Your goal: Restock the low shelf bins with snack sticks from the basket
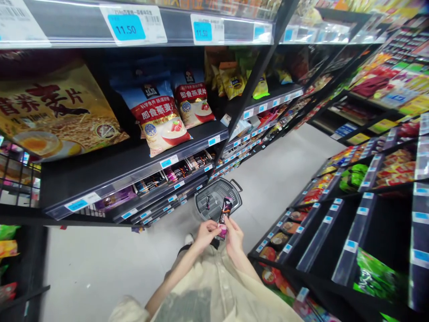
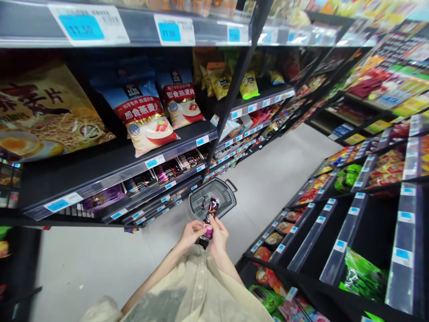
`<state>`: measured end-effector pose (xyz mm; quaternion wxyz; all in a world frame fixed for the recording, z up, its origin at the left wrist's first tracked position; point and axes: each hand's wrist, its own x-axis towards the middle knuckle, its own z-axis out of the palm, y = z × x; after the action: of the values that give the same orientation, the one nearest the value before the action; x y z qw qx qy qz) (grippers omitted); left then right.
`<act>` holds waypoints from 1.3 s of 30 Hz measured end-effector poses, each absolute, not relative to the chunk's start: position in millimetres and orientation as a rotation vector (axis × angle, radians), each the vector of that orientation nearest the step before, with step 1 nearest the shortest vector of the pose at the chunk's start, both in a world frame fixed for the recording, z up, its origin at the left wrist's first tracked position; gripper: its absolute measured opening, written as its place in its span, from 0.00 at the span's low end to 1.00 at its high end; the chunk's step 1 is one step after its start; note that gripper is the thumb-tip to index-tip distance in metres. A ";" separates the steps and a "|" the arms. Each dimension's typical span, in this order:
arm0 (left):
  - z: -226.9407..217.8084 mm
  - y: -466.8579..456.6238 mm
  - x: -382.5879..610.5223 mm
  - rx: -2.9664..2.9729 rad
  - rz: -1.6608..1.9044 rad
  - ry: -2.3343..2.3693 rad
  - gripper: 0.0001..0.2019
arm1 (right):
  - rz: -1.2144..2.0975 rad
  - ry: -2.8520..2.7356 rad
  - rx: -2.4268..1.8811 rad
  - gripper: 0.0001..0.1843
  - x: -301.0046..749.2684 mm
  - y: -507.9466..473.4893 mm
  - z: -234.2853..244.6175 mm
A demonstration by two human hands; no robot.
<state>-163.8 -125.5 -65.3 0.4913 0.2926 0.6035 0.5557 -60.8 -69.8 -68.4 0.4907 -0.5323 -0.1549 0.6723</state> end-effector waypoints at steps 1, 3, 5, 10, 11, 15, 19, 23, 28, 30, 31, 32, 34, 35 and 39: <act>-65.1 -126.5 -164.5 0.714 1.342 1.475 0.26 | 1.632 -0.384 -1.283 0.32 -61.1 -71.4 -68.4; -63.6 -128.2 -166.5 0.720 1.336 1.484 0.25 | 1.630 -0.391 -1.261 0.30 -62.1 -74.2 -68.1; -60.5 -129.0 -169.0 0.709 1.335 1.476 0.24 | 1.643 -0.398 -1.229 0.29 -63.1 -76.1 -67.3; -52.1 -127.7 -173.0 0.660 1.319 1.469 0.23 | 1.743 -0.425 -1.139 0.26 -63.1 -77.2 -60.7; -51.2 -127.5 -173.3 0.661 1.325 1.468 0.23 | 1.773 -0.430 -1.122 0.25 -63.0 -77.6 -58.5; -51.5 -127.8 -174.5 0.667 1.337 1.437 0.25 | 1.860 -0.476 -1.054 0.23 -64.7 -80.2 -50.6; -53.5 -128.6 -175.3 0.705 1.314 1.428 0.27 | 1.899 -0.495 -1.068 0.26 -66.6 -80.3 -48.5; -52.7 -128.0 -174.1 0.721 1.288 1.434 0.30 | 1.916 -0.469 -1.109 0.30 -64.8 -77.2 -48.4; -46.1 -125.6 -171.7 0.751 1.347 1.474 0.28 | 1.947 -0.500 -1.049 0.26 -64.0 -78.5 -45.5; -43.2 -124.6 -172.1 0.746 1.370 1.487 0.27 | 1.939 -0.536 -1.034 0.25 -65.1 -80.9 -45.9; -42.0 -124.0 -172.7 0.743 1.380 1.494 0.26 | 1.926 -0.557 -1.031 0.25 -65.7 -81.9 -46.5; -41.0 -123.4 -173.3 0.743 1.387 1.504 0.25 | 1.909 -0.576 -1.032 0.25 -66.3 -82.7 -47.0; -39.5 -121.8 -174.9 0.751 1.395 1.524 0.23 | 1.889 -0.601 -1.036 0.25 -67.1 -83.0 -47.3; -38.8 -120.8 -175.6 0.752 1.401 1.528 0.22 | 1.890 -0.607 -1.035 0.25 -67.4 -82.5 -46.9; -34.4 -116.7 -176.6 0.704 1.429 1.511 0.20 | 1.898 -0.626 -1.015 0.23 -67.9 -78.5 -42.3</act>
<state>-176.6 -116.7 -34.4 0.4557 0.2853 0.6125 0.5795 -67.9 -78.5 -42.3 0.4349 -0.4078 -0.2514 0.7625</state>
